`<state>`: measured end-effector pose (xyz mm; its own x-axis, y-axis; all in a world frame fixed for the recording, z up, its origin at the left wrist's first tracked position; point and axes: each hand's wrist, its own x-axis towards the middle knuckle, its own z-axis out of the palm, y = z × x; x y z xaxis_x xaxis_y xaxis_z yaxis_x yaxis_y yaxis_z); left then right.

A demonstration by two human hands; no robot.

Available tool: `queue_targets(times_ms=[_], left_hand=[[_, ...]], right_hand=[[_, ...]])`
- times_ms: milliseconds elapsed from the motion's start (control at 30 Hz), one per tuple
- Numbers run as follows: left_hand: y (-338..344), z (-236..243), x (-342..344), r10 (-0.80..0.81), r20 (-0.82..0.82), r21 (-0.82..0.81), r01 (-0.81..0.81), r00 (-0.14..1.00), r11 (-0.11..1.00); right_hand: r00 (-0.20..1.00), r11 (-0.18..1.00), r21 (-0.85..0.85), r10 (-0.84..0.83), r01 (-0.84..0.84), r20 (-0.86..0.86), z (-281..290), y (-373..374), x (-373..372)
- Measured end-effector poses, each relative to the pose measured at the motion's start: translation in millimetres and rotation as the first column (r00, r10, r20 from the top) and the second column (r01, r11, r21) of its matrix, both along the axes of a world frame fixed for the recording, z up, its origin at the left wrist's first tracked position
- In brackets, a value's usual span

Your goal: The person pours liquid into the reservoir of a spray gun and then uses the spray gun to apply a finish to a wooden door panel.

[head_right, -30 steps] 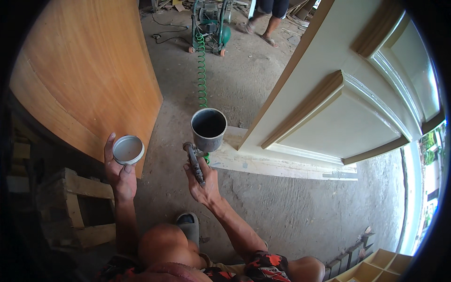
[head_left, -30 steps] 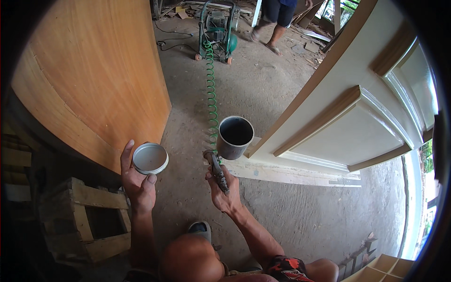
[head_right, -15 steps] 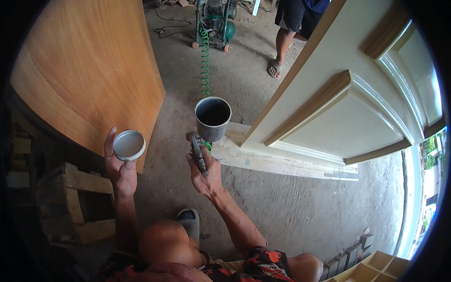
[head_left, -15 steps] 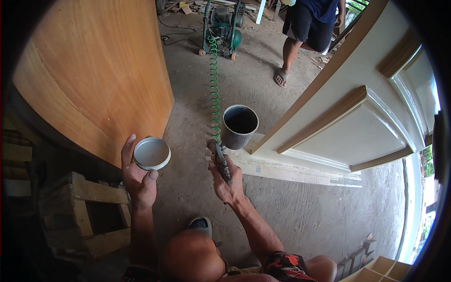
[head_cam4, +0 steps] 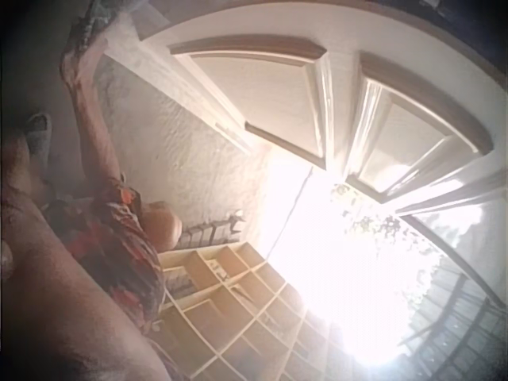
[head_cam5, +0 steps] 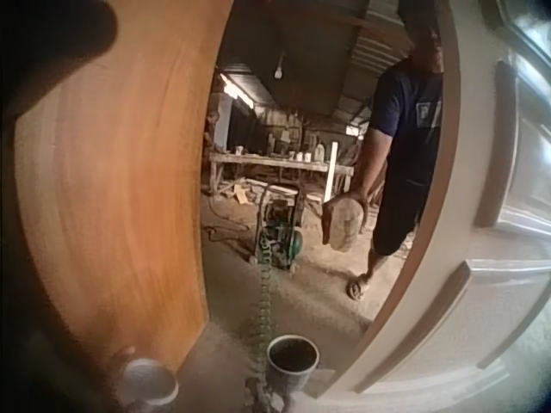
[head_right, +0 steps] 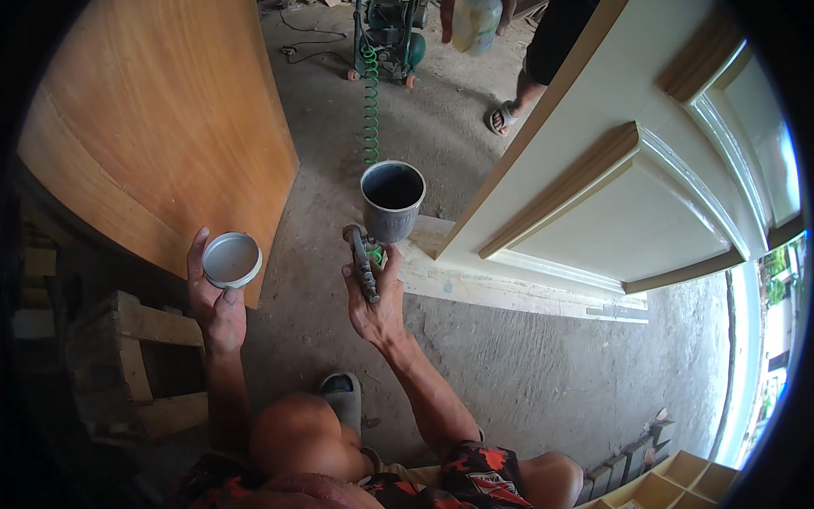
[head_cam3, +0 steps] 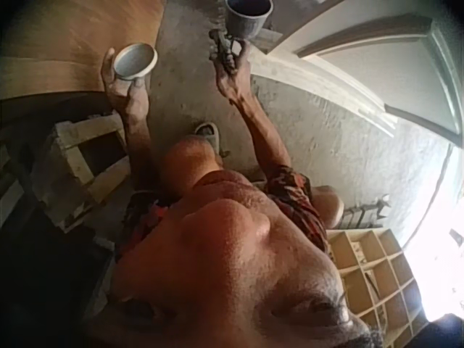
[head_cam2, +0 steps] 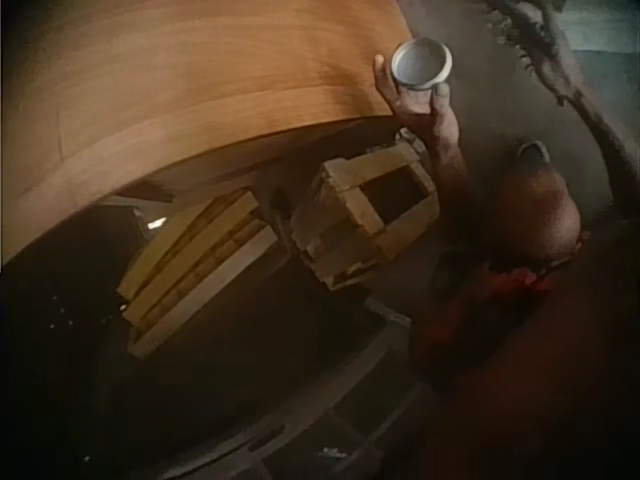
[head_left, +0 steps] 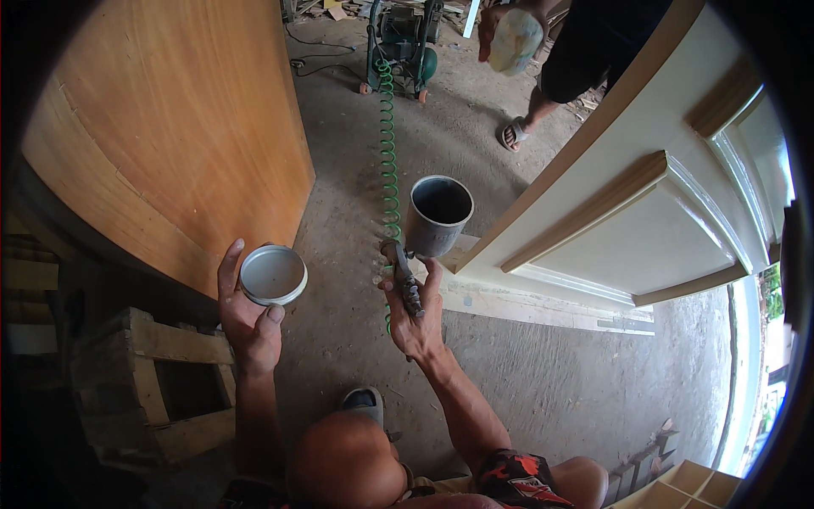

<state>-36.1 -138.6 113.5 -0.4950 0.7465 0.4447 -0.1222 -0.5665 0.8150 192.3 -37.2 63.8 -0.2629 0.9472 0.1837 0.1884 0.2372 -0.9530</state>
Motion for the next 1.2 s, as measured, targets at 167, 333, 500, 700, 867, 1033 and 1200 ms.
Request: queue_targets(times_ms=[167,333,500,700,867,1033,1200], left_hand=[[-0.6,-0.4,-0.3,-0.005,-0.004,-0.017,0.005,1.0,1.0],[-0.4,-0.6,-0.1,-0.009,-0.014,-0.015,0.009,1.0,1.0],[-0.9,-1.7,0.7,-0.001,-0.02,-0.018,0.001,1.0,1.0],[-0.8,-1.7,2.6,-0.01,-0.021,-0.028,0.009,1.0,1.0],[-2.1,-1.2,1.0,-0.008,-0.039,-0.031,0.007,0.999,0.999],[-1.7,-1.8,2.2,-0.003,-0.033,-0.032,0.002,0.999,0.999],[-1.4,-4.3,0.5,-0.01,-0.04,-0.04,0.008,0.999,0.999]], right_hand=[[1.0,0.999,0.033,0.006,-0.006,0.003,-14.2,3.1,1.6],[0.999,1.0,0.002,0.006,-0.006,0.034,-14.1,2.4,3.3],[1.0,1.0,-0.012,0.021,-0.021,0.012,-0.6,1.5,3.0],[0.999,0.998,-0.056,0.035,-0.034,0.022,1.6,2.2,4.3],[0.999,0.998,-0.048,0.033,-0.033,0.008,-0.2,1.9,2.8],[1.0,0.996,-0.087,0.022,-0.021,0.013,2.3,1.1,3.6],[1.0,0.999,-0.05,0.02,-0.02,0.005,-4.5,4.4,3.8]])
